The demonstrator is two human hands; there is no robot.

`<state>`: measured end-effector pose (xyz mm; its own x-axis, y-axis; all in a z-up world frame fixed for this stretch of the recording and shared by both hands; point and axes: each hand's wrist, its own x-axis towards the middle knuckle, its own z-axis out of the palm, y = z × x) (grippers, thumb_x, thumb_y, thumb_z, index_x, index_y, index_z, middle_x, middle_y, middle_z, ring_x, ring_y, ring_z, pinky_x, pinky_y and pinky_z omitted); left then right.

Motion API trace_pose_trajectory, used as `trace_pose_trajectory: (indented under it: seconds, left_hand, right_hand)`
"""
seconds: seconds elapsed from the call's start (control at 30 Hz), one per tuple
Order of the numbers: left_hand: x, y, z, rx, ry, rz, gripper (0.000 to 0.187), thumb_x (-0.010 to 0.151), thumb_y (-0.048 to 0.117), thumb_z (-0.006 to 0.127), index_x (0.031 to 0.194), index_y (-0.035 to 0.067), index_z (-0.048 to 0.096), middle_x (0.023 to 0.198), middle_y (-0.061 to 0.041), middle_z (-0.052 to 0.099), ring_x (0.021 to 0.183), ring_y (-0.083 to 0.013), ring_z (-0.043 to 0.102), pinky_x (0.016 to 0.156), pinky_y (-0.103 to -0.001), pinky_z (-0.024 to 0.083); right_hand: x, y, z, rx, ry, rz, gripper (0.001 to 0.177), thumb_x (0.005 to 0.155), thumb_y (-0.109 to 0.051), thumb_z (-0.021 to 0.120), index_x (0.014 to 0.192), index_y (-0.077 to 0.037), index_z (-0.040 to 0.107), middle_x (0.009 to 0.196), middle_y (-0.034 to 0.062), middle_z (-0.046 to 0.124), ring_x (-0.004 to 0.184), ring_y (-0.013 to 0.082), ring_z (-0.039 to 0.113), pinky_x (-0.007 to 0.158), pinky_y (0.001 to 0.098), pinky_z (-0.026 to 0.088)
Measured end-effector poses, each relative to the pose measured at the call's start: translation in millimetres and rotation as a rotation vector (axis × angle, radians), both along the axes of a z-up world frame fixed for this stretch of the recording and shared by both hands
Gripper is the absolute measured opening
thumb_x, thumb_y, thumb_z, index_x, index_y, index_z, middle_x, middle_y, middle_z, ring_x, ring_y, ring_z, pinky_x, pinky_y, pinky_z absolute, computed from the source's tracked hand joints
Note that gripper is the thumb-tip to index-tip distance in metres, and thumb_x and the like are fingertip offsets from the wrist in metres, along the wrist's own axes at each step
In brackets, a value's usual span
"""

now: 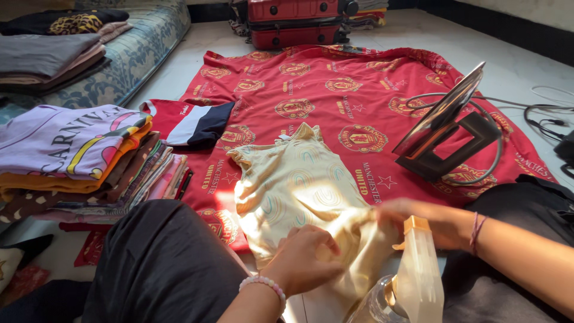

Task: The person irons a purple t-shirt and a yellow baby onesie on a red Manchester United bedsheet. They spray water on the garments, smooth them with their hands, and fold them after ironing.

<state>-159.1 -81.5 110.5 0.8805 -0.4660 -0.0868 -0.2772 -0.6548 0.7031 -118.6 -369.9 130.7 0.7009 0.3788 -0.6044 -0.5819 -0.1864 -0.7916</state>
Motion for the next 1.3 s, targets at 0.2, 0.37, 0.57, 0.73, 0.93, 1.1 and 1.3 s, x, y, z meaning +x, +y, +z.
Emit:
trace_pose_trajectory:
  seconds: [0.2,0.37,0.57,0.73,0.93,1.1,1.3]
  left_hand:
    - [-8,-14,18,-0.071,-0.424,0.119,0.081,0.055,0.048,0.094,0.123,0.015,0.062,0.142,-0.018,0.048,0.134,-0.0419,0.039,0.101,-0.050,0.030]
    - [7,-21,10,-0.017,-0.322,0.182,0.040,0.077,0.028,0.077,0.116,0.022,0.069,0.125,-0.005,0.060,0.123,-0.0315,0.048,0.105,-0.047,0.037]
    - [14,-25,2,-0.027,-0.123,0.311,0.024,0.089,0.022,0.064,0.112,0.020,0.073,0.111,-0.012,0.068,0.111,-0.0325,0.060,0.096,-0.042,0.047]
    - [18,-21,-15,-0.262,0.143,0.292,0.029,0.093,0.027,0.061,0.119,0.015,0.066,0.102,-0.014,0.074,0.097,-0.0264,0.072,0.084,-0.035,0.054]
    - [20,-23,-53,-0.691,1.177,0.567,0.022,0.091,0.027,0.059,0.106,0.013,0.068,0.091,-0.004,0.075,0.084,-0.0188,0.071,0.072,-0.033,0.057]
    - [17,-34,-76,-0.821,1.095,0.817,0.019,0.092,0.031,0.069,0.103,0.017,0.064,0.082,0.001,0.062,0.073,-0.0140,0.058,0.068,-0.032,0.050]
    - [15,-39,-89,-1.219,1.249,1.016,0.015,0.092,0.023,0.072,0.103,0.012,0.067,0.085,-0.002,0.069,0.075,-0.0154,0.063,0.062,-0.029,0.047]
  right_hand:
    - [14,21,34,0.048,0.021,-0.204,0.034,0.095,-0.032,0.060,0.118,-0.008,0.069,0.095,0.0041,0.071,0.078,0.0121,0.066,0.071,0.0295,0.055]
    - [14,30,42,0.180,0.083,-0.223,0.043,0.082,-0.004,0.051,0.121,-0.020,0.058,0.107,0.0051,0.072,0.088,0.0176,0.072,0.077,0.0350,0.057]
    - [-4,13,38,0.009,-0.115,0.113,0.053,0.078,0.003,0.063,0.128,-0.016,0.061,0.109,-0.0009,0.070,0.096,0.0139,0.067,0.079,0.0323,0.057]
    - [-5,0,18,-0.096,-0.419,0.456,0.038,0.080,0.002,0.069,0.117,-0.005,0.073,0.114,0.0062,0.069,0.099,0.0094,0.062,0.084,0.0267,0.052]
    - [-8,-4,6,-0.050,-0.551,0.396,0.021,0.088,-0.008,0.071,0.105,0.002,0.077,0.112,-0.0027,0.061,0.101,0.0088,0.061,0.084,0.0285,0.054]
    - [-2,2,-3,-0.102,-0.068,-0.073,0.034,0.087,-0.026,0.066,0.116,-0.009,0.072,0.093,0.0004,0.070,0.082,0.0105,0.065,0.070,0.0301,0.053]
    - [23,23,-50,0.022,-0.113,-0.004,0.041,0.088,-0.027,0.073,0.122,-0.005,0.069,0.102,0.0051,0.075,0.087,0.0117,0.069,0.069,0.0287,0.054]
